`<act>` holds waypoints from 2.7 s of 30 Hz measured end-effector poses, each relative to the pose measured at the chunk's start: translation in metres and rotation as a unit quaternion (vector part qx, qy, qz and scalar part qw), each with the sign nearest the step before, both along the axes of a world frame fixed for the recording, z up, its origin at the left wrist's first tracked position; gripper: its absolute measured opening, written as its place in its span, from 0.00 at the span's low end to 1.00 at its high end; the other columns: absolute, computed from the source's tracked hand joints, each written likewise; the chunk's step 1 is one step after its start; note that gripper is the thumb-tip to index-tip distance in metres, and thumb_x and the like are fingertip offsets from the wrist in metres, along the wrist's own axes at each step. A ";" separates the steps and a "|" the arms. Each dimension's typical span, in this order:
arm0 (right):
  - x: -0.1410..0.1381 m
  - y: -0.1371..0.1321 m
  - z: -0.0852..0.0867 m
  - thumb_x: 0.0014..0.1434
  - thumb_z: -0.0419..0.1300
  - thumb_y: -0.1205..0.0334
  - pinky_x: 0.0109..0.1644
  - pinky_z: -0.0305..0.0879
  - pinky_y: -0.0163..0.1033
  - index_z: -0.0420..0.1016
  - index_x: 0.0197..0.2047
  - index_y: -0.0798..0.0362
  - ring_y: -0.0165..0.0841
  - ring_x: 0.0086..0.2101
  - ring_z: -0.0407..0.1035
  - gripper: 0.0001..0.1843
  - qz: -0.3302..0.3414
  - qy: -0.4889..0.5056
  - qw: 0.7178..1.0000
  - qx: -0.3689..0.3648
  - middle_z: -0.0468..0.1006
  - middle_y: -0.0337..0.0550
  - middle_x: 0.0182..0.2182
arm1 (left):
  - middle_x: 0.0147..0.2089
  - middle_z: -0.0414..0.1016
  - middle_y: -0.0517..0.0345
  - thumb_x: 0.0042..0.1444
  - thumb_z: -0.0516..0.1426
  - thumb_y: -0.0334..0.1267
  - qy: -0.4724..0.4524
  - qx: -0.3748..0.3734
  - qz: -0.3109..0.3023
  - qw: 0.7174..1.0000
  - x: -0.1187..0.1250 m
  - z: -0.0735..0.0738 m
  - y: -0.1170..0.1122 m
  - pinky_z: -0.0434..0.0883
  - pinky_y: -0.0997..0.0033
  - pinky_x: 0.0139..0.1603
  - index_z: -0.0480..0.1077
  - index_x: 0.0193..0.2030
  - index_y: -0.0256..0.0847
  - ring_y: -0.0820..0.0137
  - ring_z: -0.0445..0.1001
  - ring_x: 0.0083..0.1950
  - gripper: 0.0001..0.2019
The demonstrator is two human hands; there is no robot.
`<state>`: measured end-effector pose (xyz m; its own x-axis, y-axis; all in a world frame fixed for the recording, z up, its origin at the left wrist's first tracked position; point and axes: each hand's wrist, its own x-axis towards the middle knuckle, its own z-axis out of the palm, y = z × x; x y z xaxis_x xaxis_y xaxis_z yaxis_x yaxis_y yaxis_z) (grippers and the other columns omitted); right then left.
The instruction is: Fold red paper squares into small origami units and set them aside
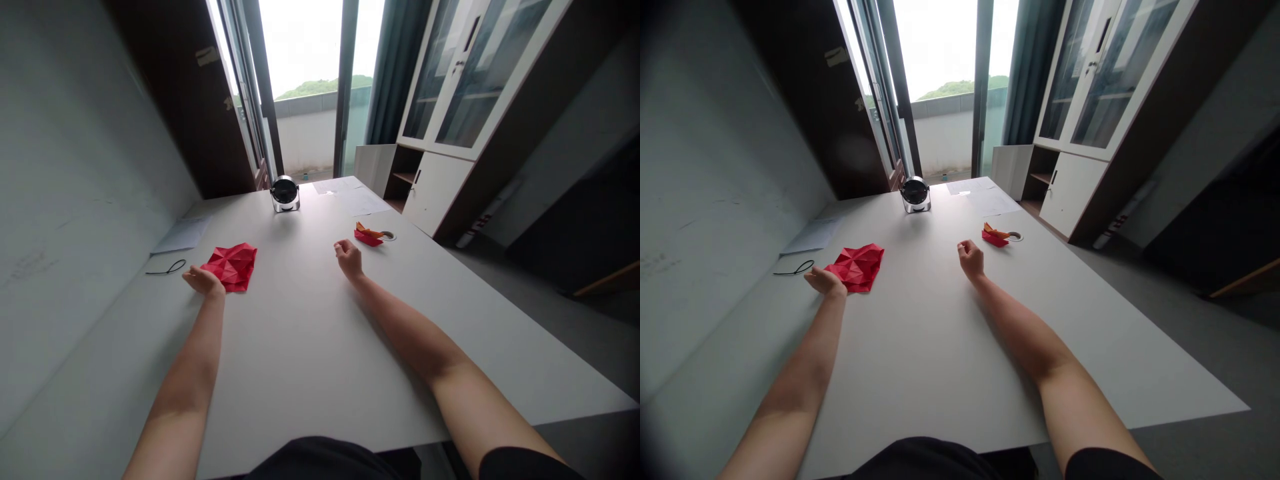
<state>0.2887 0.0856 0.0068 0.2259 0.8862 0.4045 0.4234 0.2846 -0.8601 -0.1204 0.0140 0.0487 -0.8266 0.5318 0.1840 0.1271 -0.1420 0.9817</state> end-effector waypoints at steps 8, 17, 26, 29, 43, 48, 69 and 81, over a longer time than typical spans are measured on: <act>0.075 0.038 -0.014 0.56 0.55 0.57 0.57 0.57 0.58 0.72 0.47 0.52 0.50 0.53 0.61 0.16 -0.288 -0.124 0.950 -0.008 0.68 0.58 0.53 | 0.45 0.71 0.47 0.57 0.55 0.37 0.402 -0.035 -0.043 0.914 0.023 -0.012 0.000 0.61 0.48 0.63 0.66 0.34 0.40 0.55 0.68 0.54 0.04; 0.098 0.045 -0.027 0.55 0.58 0.60 0.56 0.57 0.54 0.71 0.51 0.51 0.46 0.49 0.63 0.19 -0.265 -0.182 0.939 -0.126 0.72 0.54 0.48 | 0.73 0.55 0.53 0.60 0.56 0.47 0.571 -0.252 -0.200 0.756 0.034 -0.045 0.006 0.47 0.44 0.73 0.73 0.57 0.49 0.52 0.51 0.73 0.19; 0.092 0.045 -0.026 0.56 0.56 0.66 0.50 0.62 0.44 0.75 0.40 0.50 0.39 0.41 0.70 0.09 -0.178 -0.170 0.964 -0.096 0.80 0.46 0.38 | 0.71 0.59 0.48 0.63 0.52 0.44 0.547 -0.307 -0.176 0.758 0.015 -0.061 0.012 0.56 0.49 0.70 0.68 0.64 0.48 0.54 0.57 0.71 0.23; 0.082 0.041 -0.024 0.56 0.57 0.66 0.46 0.65 0.42 0.76 0.40 0.51 0.38 0.38 0.71 0.09 -0.133 -0.157 0.976 -0.072 0.80 0.47 0.38 | 0.70 0.62 0.47 0.63 0.51 0.42 0.534 -0.317 -0.156 0.768 0.009 -0.063 0.012 0.57 0.49 0.69 0.69 0.63 0.46 0.54 0.60 0.69 0.22; -0.030 -0.030 0.004 0.63 0.56 0.70 0.45 0.65 0.40 0.75 0.40 0.50 0.37 0.40 0.69 0.08 0.247 -0.267 0.919 0.150 0.79 0.44 0.37 | 0.54 0.76 0.53 0.65 0.51 0.40 0.550 -0.052 -0.276 0.787 0.076 -0.022 -0.005 0.66 0.59 0.61 0.76 0.46 0.44 0.61 0.71 0.56 0.12; -0.036 -0.039 0.009 0.63 0.56 0.70 0.43 0.63 0.39 0.74 0.38 0.50 0.36 0.39 0.68 0.07 0.267 -0.282 0.909 0.150 0.78 0.43 0.34 | 0.45 0.79 0.54 0.65 0.54 0.41 0.560 -0.037 -0.337 0.756 0.115 -0.017 -0.018 0.68 0.59 0.57 0.76 0.42 0.45 0.62 0.73 0.49 0.09; -0.042 -0.052 0.015 0.67 0.53 0.67 0.46 0.65 0.40 0.74 0.40 0.49 0.37 0.42 0.68 0.09 0.320 -0.327 0.877 0.146 0.78 0.46 0.38 | 0.38 0.80 0.54 0.60 0.58 0.32 0.569 -0.105 -0.328 0.747 0.130 -0.024 -0.022 0.67 0.61 0.50 0.77 0.38 0.44 0.63 0.75 0.42 0.06; -0.043 -0.053 0.015 0.67 0.53 0.68 0.45 0.64 0.38 0.74 0.39 0.50 0.36 0.42 0.67 0.08 0.318 -0.336 0.874 0.150 0.77 0.45 0.38 | 0.43 0.75 0.53 0.61 0.57 0.34 0.596 -0.122 -0.319 0.727 0.128 -0.024 -0.026 0.68 0.67 0.43 0.76 0.39 0.44 0.68 0.74 0.38 0.06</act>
